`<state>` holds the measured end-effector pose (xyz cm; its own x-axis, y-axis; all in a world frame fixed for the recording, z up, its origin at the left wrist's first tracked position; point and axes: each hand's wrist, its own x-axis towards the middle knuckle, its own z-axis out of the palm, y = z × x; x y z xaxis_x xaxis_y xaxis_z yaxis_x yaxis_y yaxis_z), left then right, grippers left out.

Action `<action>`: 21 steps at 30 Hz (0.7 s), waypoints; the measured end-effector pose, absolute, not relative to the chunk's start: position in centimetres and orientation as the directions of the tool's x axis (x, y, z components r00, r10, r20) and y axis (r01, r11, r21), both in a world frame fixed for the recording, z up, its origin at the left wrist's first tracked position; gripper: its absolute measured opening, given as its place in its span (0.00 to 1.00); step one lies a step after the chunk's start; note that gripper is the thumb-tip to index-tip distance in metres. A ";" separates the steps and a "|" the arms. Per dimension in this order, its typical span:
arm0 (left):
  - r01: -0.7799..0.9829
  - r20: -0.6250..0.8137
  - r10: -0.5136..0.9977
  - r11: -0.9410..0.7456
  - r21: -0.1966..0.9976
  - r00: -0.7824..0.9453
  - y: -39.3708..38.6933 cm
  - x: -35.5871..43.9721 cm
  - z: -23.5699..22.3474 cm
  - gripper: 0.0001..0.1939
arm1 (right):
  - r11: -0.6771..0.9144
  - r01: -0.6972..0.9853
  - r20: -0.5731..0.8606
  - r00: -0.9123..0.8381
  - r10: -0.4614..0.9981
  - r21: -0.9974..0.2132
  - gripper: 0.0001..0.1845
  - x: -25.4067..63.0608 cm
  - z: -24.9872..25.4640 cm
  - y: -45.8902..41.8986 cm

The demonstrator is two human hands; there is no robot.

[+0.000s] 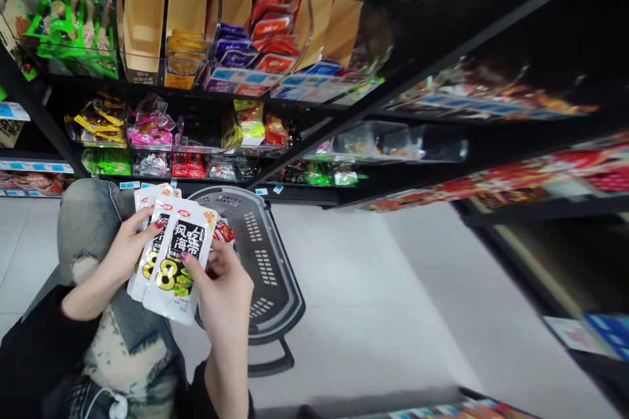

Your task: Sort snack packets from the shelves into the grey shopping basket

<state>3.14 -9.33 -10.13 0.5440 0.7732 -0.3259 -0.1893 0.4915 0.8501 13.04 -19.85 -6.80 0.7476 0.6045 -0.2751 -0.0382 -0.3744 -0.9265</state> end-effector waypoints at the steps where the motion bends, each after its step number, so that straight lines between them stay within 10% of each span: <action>1: -0.185 -0.334 0.767 0.501 0.846 0.548 -9.3 3.2 -10.1 0.11 | -0.344 -0.081 -0.287 0.740 0.608 -0.935 0.19 13.0 -6.7 -19.8; 12: -0.218 -0.339 0.776 0.512 0.831 0.532 -9.2 3.1 -10.0 0.11 | -0.053 -0.246 -0.218 0.717 0.662 -0.968 0.11 13.7 -7.5 -20.3; 21: -0.284 -0.403 0.769 0.582 0.762 0.496 -9.3 3.3 -9.7 0.12 | 0.271 -0.738 -0.193 0.477 0.857 -0.618 0.07 15.9 -10.8 -20.6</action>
<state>3.33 -9.26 -9.71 0.4960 0.7693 -0.4027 -0.2839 0.5820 0.7620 15.89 -20.58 -10.83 0.4772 0.8572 -0.1935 -0.7376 0.2710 -0.6185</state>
